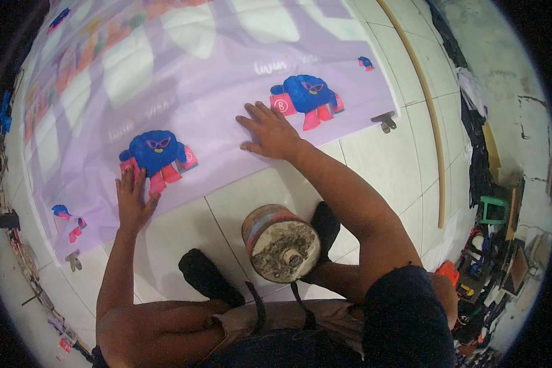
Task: The person cuts a large sheet of printed textile with shears, then smooths it out and presses the edges with a tool and a wooden pole.
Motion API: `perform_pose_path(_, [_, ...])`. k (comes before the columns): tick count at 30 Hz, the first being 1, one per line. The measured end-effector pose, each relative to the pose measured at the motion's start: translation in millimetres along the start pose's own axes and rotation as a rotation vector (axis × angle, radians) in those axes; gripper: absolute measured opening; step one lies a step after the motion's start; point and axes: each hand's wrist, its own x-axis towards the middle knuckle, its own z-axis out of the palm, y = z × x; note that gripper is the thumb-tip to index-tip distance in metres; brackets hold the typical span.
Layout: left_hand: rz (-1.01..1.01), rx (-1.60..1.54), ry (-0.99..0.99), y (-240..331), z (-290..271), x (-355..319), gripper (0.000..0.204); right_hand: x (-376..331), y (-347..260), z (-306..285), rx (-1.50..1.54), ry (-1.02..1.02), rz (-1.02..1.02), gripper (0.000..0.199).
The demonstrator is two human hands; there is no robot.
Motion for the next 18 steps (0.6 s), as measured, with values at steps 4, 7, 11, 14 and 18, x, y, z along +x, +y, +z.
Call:
perform_pose_path(4, [0.032, 0.017, 0.054, 0, 8, -3, 0.074, -2, -2, -10, 0.0, 0.1, -0.054, 0.065])
perform_pose_path(7, [-0.007, 0.032, 0.022, -5, 8, -8, 0.074, -15, -38, -53, 0.162, -0.021, -0.054, 0.054])
perform_pose_path(11, [0.0, 0.044, 0.007, -5, 4, -8, 0.074, -89, -92, -109, 0.254, -0.49, -0.384, 0.051])
perform_pose_path(14, [-0.002, 0.021, 0.006, 3, 4, -4, 0.071, -138, -104, -110, 0.175, -0.545, -0.493, 0.061])
perform_pose_path(18, [0.009, -0.002, 0.047, 2, 3, -8, 0.072, -158, -107, -98, 0.215, -0.415, -0.567, 0.046])
